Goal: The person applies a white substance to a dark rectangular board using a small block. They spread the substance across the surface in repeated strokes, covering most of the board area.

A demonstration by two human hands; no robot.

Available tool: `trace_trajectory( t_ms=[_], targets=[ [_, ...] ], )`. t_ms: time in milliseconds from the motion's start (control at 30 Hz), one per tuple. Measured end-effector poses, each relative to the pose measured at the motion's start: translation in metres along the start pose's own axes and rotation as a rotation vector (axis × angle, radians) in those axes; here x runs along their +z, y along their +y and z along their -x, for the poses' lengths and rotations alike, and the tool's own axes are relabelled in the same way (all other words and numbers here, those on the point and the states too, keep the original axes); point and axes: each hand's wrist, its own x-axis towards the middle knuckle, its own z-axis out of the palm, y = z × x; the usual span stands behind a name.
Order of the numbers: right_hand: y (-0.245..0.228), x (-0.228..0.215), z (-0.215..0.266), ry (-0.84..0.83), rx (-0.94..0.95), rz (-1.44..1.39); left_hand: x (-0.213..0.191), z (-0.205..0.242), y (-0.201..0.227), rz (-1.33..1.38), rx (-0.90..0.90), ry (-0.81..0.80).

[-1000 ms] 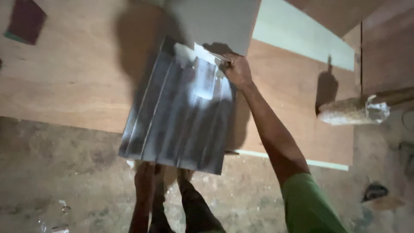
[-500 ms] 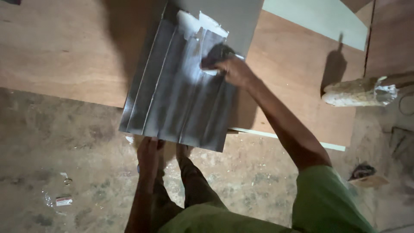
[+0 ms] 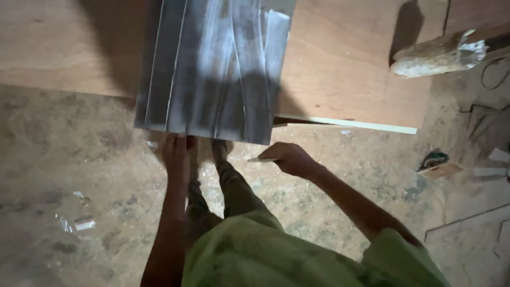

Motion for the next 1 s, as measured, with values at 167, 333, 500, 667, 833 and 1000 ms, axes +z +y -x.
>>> trace_trajectory(
  t_ms=[167,333,500,667,833,1000],
  targets=[
    [0.080,-0.084,-0.074,0.473,0.142,-0.662,0.001,-0.010,0.007,-0.233,0.002,0.050],
    [0.127,-0.155,-0.194,0.736,-0.035,-0.216,-0.001,-0.010,0.009,-0.375,0.008,0.072],
    [0.110,-0.143,-0.163,0.666,-0.252,0.373,0.003,-0.003,0.002,-0.153,-0.109,0.093],
    [0.101,-0.162,-0.139,0.604,-0.259,0.333,0.004,-0.010,0.008,-0.159,-0.173,0.132],
    [0.108,-0.202,-0.209,0.538,0.019,0.240,0.000,0.000,0.002,-0.264,-0.165,0.128],
    [0.092,-0.182,-0.203,0.455,-0.151,0.203,0.000,-0.017,-0.006,-0.261,0.018,0.086]
  ],
)
